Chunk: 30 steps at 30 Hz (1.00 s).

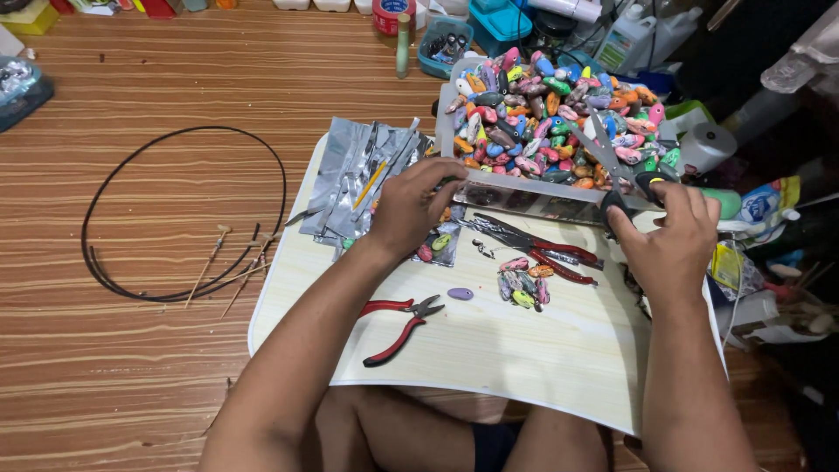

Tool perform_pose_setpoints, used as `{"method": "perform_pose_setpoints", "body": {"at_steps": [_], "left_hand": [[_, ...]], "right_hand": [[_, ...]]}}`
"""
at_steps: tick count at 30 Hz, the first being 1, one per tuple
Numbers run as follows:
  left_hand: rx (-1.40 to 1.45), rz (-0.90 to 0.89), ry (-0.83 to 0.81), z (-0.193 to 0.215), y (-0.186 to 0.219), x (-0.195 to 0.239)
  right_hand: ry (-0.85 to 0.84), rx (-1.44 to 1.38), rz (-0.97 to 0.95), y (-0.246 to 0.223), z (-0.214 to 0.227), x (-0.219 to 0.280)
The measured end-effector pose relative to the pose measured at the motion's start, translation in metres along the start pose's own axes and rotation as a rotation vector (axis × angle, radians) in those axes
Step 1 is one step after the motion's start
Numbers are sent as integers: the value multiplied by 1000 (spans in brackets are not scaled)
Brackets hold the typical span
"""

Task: Assembling fishing lures by attaching hooks and weights to soft plastic bodies using pliers

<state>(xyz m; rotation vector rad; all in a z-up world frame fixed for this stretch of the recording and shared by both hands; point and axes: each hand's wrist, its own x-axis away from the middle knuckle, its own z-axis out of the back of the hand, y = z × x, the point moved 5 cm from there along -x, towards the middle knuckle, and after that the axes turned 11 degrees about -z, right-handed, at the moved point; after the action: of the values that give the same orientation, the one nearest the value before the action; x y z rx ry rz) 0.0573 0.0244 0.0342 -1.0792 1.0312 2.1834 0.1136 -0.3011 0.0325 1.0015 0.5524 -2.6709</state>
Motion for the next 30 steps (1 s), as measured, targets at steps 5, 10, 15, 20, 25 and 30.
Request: {"method": "perform_pose_setpoints", "body": {"at_steps": [5, 10, 15, 20, 25, 30], "left_hand": [[64, 43, -20, 1, -5, 1], [72, 95, -53, 18, -23, 1], [-150, 94, -9, 43, -54, 10], [-246, 131, -164, 25, -56, 17], [-242, 116, -251, 4, -35, 18], [-8, 225, -311, -2, -26, 19]], "right_hand": [[-12, 30, -25, 2, 0, -1], [5, 10, -24, 11, -2, -1], [16, -103, -219, 21, 6, -7], [-2, -98, -228, 31, -2, -8], [-112, -218, -424, 34, -4, -12], [-129, -442, -459, 64, -20, -7]]}}
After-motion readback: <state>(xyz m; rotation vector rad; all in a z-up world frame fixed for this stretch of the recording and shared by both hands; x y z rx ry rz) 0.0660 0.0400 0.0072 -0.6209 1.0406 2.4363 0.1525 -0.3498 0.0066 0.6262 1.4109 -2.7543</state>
